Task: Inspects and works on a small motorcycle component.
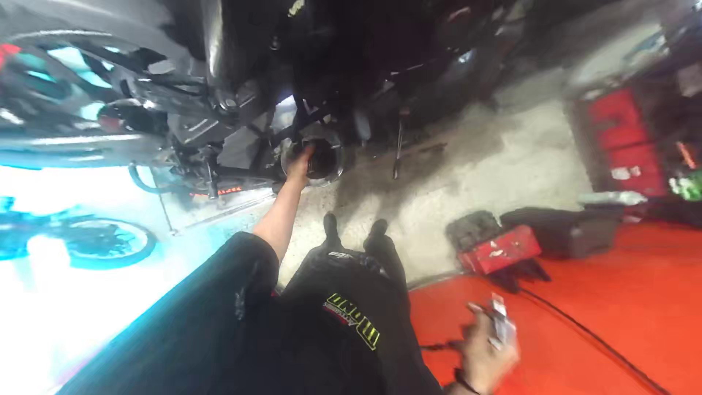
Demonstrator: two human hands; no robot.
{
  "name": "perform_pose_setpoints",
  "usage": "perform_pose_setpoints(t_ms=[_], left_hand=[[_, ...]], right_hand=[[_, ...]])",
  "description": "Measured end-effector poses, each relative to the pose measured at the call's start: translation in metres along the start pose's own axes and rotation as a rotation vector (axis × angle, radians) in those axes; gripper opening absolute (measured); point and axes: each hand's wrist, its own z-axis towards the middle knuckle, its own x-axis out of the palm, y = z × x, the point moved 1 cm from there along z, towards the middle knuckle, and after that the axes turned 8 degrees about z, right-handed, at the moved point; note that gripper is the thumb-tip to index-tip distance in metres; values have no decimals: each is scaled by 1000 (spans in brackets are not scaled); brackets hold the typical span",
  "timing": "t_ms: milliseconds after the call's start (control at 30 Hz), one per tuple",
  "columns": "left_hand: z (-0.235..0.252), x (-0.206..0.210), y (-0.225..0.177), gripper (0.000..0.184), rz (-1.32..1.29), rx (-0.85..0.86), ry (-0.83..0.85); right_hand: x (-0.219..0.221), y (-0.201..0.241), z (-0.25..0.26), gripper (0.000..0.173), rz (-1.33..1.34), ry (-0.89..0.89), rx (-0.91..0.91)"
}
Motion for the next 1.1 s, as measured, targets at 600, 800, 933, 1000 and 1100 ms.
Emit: perform_pose_setpoints(t_ms=[600, 800, 933, 1000, 1100], left_hand=[[-378, 22, 210, 59, -951, -376, -279], [-450, 19, 285, 73, -1298, -265, -420], [-480, 14, 314, 81, -1534, -259, -501], [-494, 8, 323, 82, -1645, -209, -514], [-510, -5, 342, 81, -1703, -91, -492]], right_hand=[[188, 26, 79, 49, -599, 2173, -625], [183, 32, 44, 49, -849, 2232, -643], [181, 41, 19, 43, -843, 2212, -659], [182, 43, -2, 41, -854, 2219, -684], [185, 39, -40, 41, -979, 2248, -829]])
